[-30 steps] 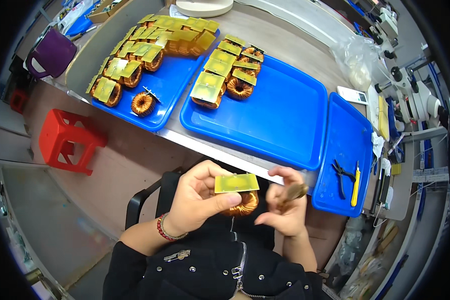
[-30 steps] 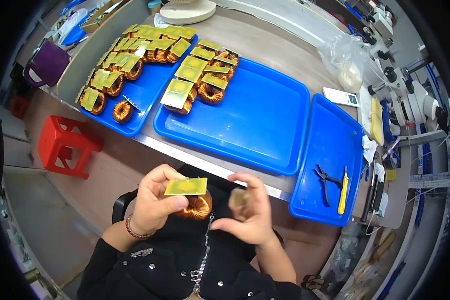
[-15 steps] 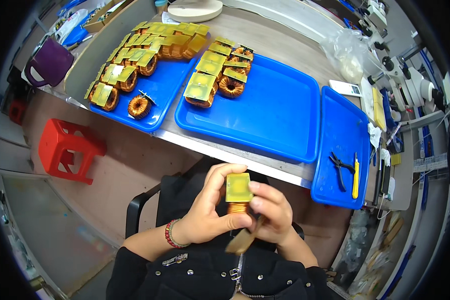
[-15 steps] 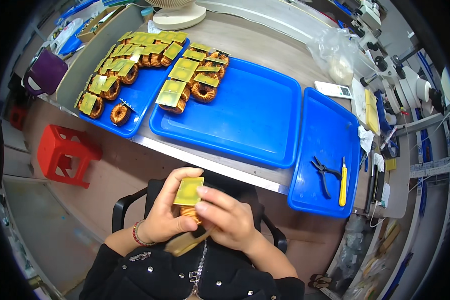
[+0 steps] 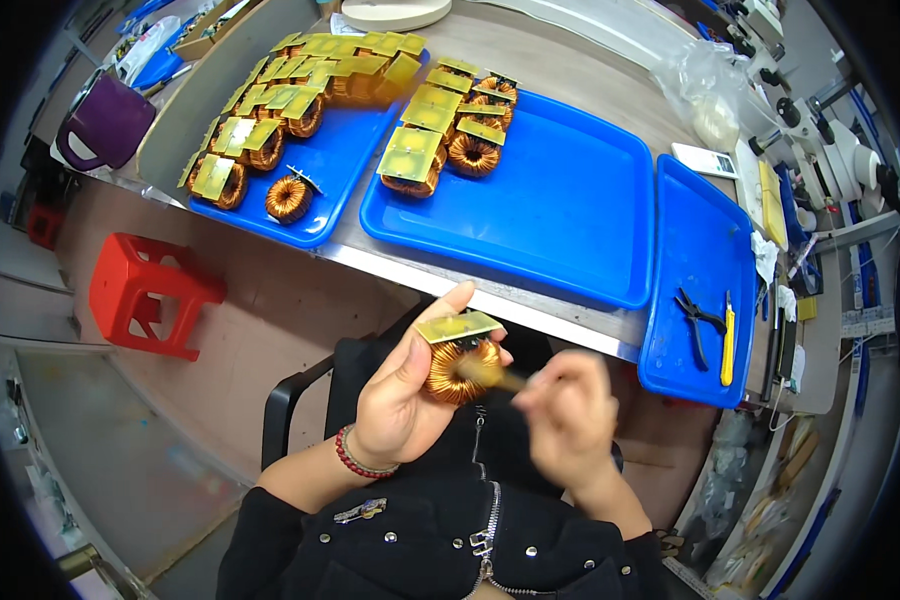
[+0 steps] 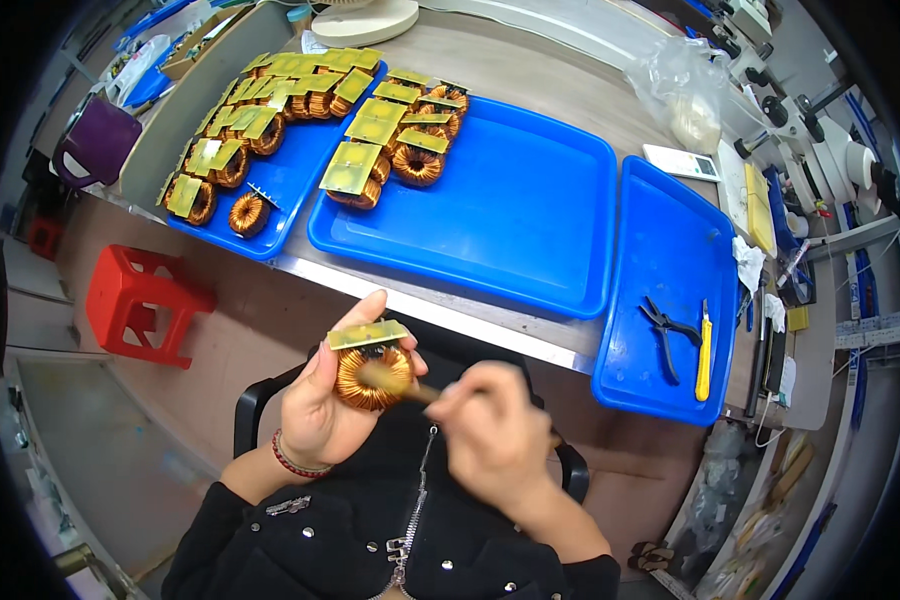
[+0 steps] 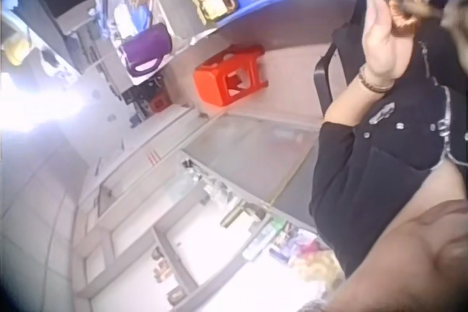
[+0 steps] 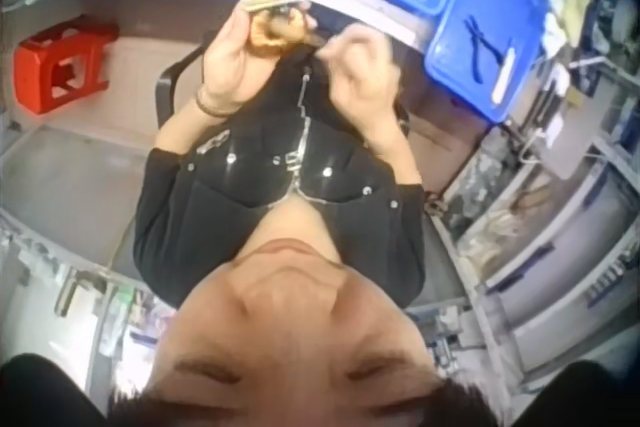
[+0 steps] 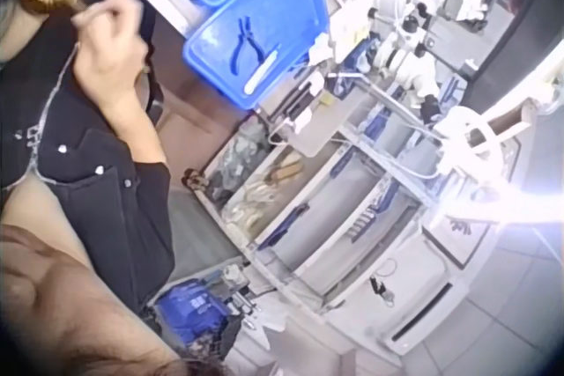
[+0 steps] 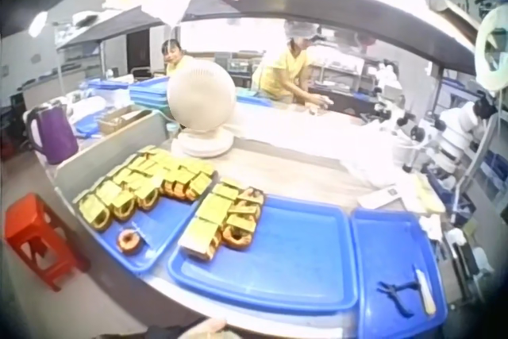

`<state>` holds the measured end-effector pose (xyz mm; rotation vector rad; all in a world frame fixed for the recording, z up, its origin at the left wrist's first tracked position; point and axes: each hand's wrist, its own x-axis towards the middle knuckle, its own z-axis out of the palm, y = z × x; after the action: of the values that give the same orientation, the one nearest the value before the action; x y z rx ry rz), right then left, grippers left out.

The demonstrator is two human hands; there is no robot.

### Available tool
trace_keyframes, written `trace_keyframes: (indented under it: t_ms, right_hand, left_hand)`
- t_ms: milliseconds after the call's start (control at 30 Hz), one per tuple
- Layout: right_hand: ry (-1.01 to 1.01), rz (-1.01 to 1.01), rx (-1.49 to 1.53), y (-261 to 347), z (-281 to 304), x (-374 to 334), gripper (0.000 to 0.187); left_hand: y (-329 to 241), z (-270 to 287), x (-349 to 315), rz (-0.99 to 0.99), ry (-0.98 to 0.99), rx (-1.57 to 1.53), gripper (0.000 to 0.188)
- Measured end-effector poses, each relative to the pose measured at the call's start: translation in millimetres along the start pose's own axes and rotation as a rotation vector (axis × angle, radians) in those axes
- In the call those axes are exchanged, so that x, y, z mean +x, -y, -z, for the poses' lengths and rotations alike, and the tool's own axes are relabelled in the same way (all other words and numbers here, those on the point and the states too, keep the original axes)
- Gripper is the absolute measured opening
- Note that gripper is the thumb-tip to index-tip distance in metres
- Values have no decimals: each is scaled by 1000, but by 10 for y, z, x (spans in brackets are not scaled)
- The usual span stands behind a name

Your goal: The person cleans copper-wound toroidal inductors using a small brush. They pick up each component from a blue tray, brush the copper windings and the yellow core, and place the cleaned item back on the tray. The person occasionally uses pliers to adjust the component before brushing.

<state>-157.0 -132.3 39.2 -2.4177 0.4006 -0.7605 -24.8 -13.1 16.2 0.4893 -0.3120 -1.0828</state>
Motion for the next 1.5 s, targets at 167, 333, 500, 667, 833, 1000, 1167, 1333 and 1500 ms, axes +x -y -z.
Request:
trace_keyframes:
  t_ms: [167,333,500,667,833,1000,1167,1333,1500]
  right_hand:
    - [-361,105,296,-125,-128,-61,8]
    - [-123,-104,-348,-115,81,174,10]
    - [-187,201,140,-146,69,19,19]
    - [-158,-28,260,-185,84,3,13]
    - [-165,-205,628,-186,42,-12,19]
    - [108,-56,498,-119,124,279,28]
    - [252,-39,505,-41,69,452,25]
    - [344,-91,491,-34,47,486,18]
    - [383,-105,520,-58,57,482,11]
  left_hand:
    - [-32,-26,-38,-43,-18,26,58]
    - [-52,37,-64,-42,-1,-2,56]
    - [-26,-64,-22,0,-68,-85,55]
    - [-93,-106,-2,39,-36,-145,55]
    - [-90,-62,-14,44,37,-266,54]
    - [-92,-58,-51,34,12,-111,54]
    - [-116,-154,-66,18,-51,117,55]
    - [-127,-127,-93,20,-29,202,54]
    - [-135,-143,-92,40,-30,207,53]
